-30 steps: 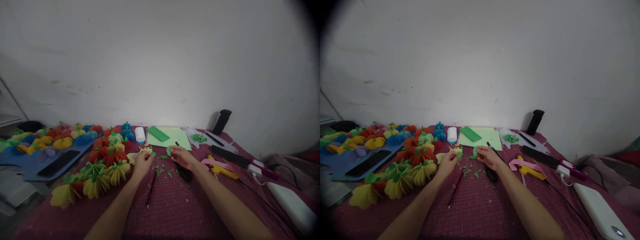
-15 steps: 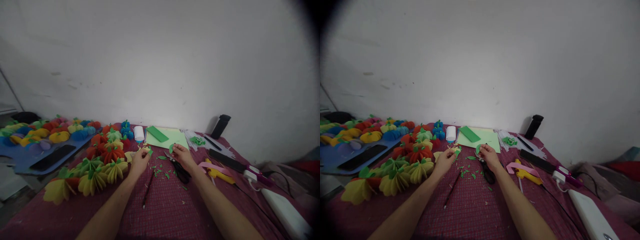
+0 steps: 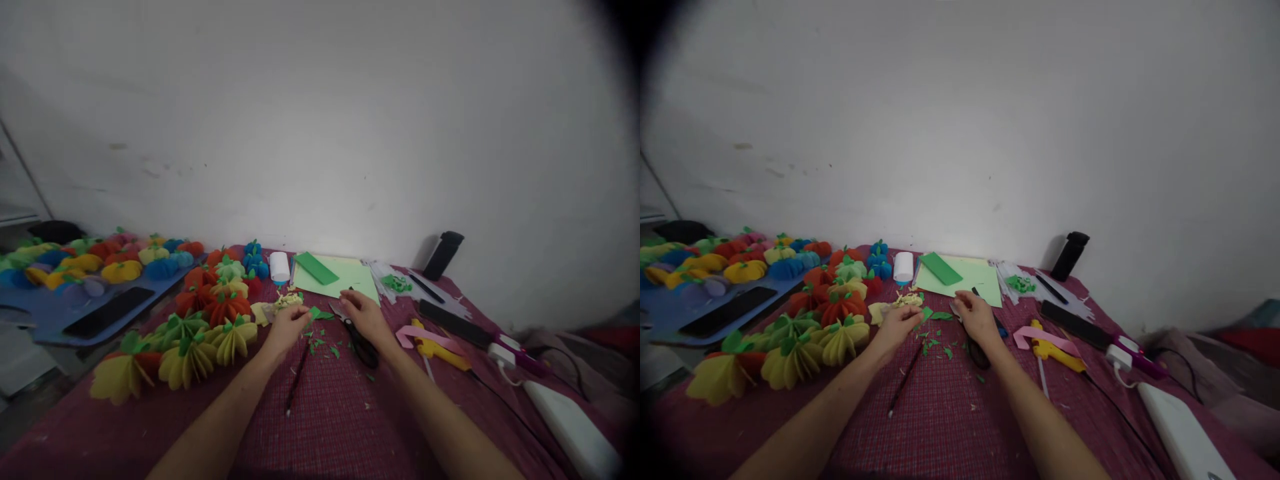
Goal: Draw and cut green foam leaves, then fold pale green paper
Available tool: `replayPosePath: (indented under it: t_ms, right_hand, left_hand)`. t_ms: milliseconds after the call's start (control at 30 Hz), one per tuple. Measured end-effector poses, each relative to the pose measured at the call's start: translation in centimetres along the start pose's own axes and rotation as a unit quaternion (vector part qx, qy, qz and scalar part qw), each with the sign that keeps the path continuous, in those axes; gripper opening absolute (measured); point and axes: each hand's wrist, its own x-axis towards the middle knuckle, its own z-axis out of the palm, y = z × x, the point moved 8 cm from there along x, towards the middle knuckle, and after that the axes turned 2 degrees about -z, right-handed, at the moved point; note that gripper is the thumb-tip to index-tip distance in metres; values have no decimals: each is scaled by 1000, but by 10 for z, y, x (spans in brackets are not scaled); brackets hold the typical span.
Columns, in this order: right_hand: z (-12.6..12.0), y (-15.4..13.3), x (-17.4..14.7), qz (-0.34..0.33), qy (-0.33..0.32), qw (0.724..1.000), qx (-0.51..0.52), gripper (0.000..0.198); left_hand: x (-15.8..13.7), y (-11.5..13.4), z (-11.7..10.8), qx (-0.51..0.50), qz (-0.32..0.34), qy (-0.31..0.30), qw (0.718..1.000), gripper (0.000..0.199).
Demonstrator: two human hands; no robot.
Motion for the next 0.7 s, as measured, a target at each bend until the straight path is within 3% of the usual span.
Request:
replayPosePath:
  t_ms: [233,500,700]
  right_hand:
    - [20,0,-57,59,-76,986,133,19]
    - [16,20,-63,140,-6,945,294,19]
    - [25,15,-69,145,-43,934,323,17]
  left_hand:
    - [-27,11,44,-34,-17,-127,991,8]
    - [-31,11,31,-115,-85,-65,987,24]
    - [-33,11,41,-20,-26,-73,997,14]
